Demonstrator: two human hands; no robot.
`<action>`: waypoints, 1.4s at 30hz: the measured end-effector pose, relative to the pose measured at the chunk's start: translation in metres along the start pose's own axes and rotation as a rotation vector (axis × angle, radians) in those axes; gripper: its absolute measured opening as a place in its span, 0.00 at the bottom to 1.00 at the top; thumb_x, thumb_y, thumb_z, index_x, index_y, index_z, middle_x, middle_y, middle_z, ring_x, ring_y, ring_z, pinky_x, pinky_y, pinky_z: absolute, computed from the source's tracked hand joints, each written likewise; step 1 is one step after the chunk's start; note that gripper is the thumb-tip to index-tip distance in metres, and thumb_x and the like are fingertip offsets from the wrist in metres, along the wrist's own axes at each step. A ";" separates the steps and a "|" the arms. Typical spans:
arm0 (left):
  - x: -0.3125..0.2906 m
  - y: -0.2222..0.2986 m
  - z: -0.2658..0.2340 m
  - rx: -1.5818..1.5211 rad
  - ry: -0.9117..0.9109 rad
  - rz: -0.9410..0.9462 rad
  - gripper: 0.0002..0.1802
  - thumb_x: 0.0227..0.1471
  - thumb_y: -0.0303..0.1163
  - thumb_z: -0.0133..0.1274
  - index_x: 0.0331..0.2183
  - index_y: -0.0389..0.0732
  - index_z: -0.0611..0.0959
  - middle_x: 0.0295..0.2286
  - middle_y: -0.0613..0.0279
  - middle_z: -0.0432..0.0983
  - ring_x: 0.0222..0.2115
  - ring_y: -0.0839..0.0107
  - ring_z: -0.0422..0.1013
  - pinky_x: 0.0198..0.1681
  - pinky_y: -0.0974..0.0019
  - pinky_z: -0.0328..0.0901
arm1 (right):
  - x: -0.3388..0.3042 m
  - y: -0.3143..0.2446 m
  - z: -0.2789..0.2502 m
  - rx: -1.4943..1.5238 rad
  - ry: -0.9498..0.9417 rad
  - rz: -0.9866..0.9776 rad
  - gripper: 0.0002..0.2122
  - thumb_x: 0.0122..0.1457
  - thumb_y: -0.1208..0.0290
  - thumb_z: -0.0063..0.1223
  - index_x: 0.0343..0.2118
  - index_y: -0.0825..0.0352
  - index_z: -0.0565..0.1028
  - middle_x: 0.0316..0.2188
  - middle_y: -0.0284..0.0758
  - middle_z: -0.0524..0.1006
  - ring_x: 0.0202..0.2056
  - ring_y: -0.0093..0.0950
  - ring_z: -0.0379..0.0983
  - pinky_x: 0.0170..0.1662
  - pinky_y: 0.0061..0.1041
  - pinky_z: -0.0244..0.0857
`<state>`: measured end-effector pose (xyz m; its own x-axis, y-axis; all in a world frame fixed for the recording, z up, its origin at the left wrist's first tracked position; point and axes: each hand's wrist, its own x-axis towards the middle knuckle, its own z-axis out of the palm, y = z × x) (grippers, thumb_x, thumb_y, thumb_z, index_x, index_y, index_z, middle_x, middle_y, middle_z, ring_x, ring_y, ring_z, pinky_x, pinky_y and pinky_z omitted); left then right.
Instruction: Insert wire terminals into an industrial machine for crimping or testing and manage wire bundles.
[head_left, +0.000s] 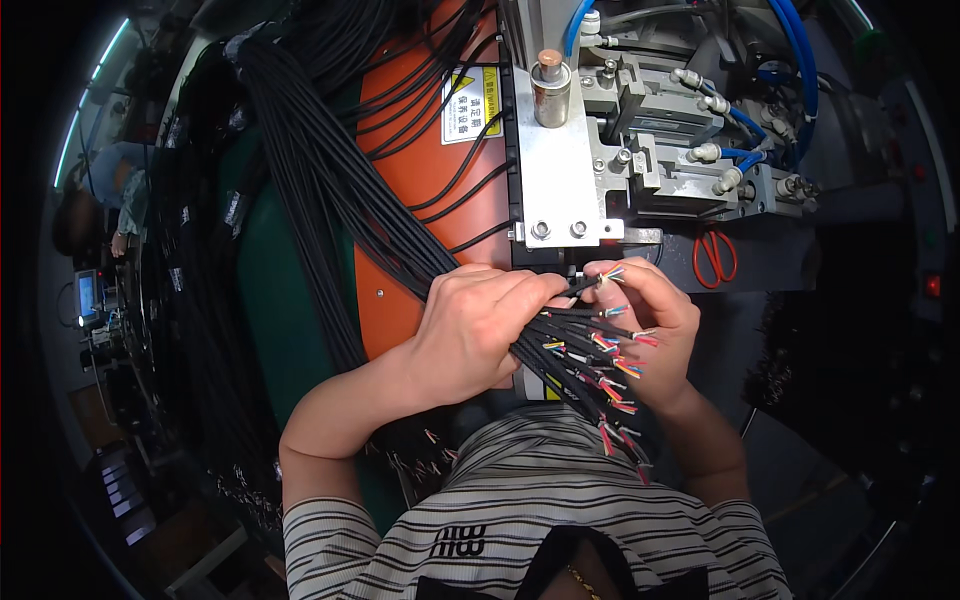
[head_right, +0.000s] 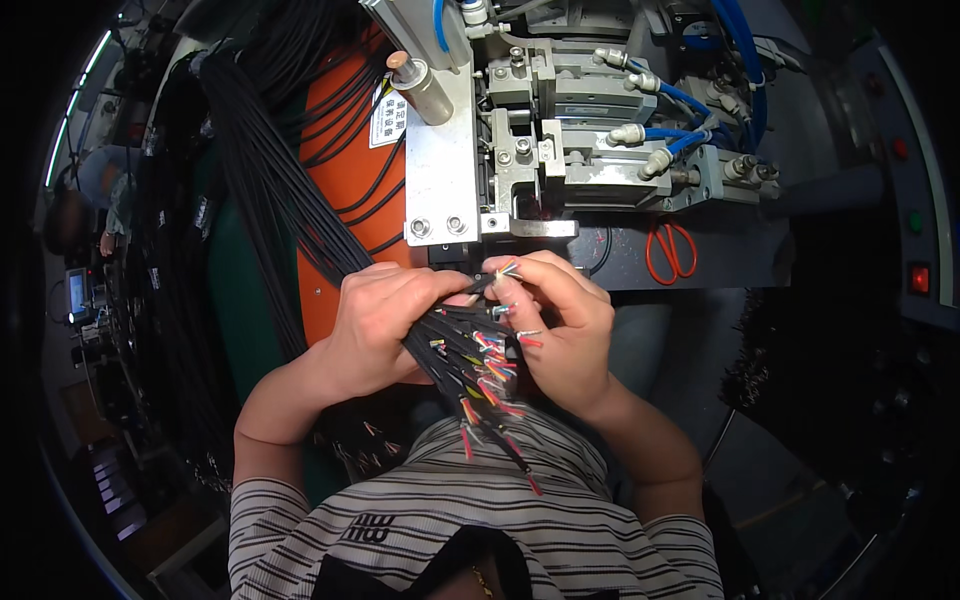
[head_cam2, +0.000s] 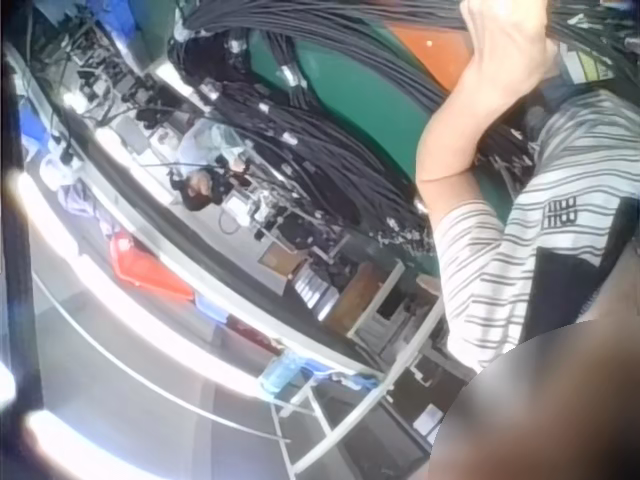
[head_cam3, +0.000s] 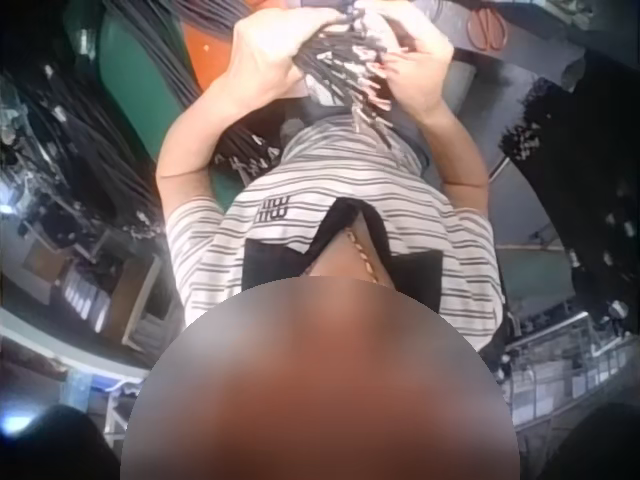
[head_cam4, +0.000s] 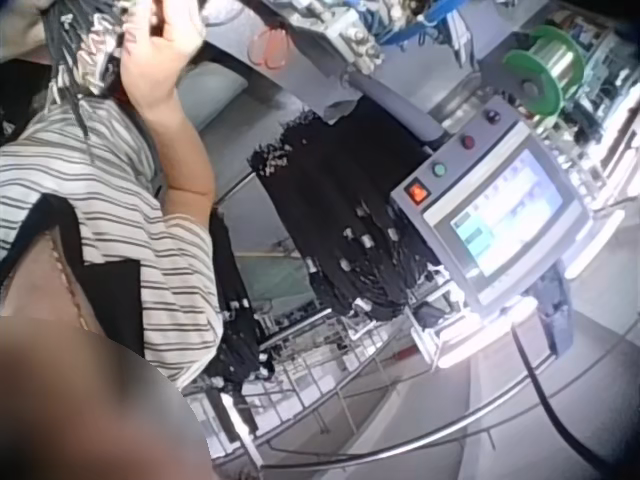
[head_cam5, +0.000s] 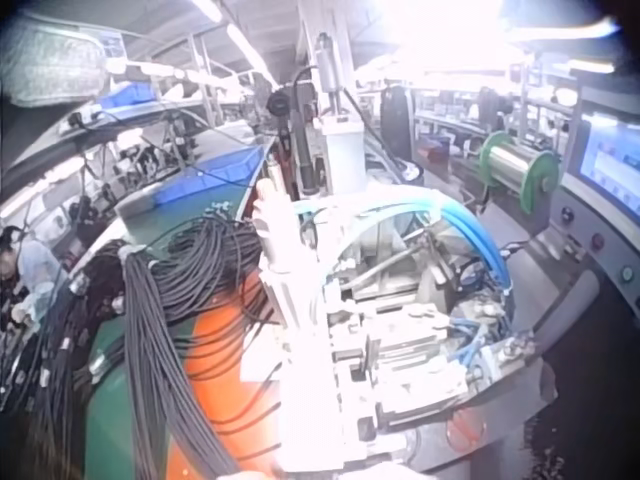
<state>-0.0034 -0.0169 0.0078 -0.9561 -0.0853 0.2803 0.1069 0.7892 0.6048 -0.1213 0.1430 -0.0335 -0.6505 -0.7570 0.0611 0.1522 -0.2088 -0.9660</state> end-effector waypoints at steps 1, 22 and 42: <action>0.001 -0.002 0.000 -0.001 -0.001 0.001 0.24 0.31 0.27 0.63 0.38 0.35 0.79 0.26 0.57 0.78 0.25 0.58 0.76 0.28 0.62 0.68 | 0.004 0.002 -0.001 -0.069 -0.044 -0.116 0.09 0.60 0.84 0.49 0.43 0.75 0.76 0.37 0.37 0.76 0.31 0.17 0.73 0.31 0.14 0.67; 0.007 0.010 0.003 0.063 0.077 0.054 0.10 0.40 0.26 0.58 0.31 0.36 0.79 0.19 0.65 0.74 0.19 0.68 0.72 0.23 0.66 0.60 | 0.001 0.002 0.014 -0.683 0.011 -0.628 0.20 0.49 0.83 0.59 0.48 0.72 0.76 0.38 0.41 0.73 0.29 0.28 0.73 0.31 0.22 0.69; 0.007 -0.004 0.004 -0.094 0.003 0.062 0.15 0.38 0.32 0.63 0.30 0.39 0.78 0.20 0.63 0.75 0.21 0.64 0.74 0.24 0.65 0.61 | 0.011 -0.016 -0.013 0.015 -0.198 0.126 0.09 0.58 0.86 0.50 0.41 0.77 0.77 0.36 0.41 0.76 0.29 0.22 0.75 0.30 0.17 0.71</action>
<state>-0.0113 -0.0183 0.0043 -0.9461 -0.0402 0.3215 0.1909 0.7324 0.6535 -0.1410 0.1462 -0.0205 -0.4672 -0.8841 -0.0101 0.2349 -0.1131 -0.9654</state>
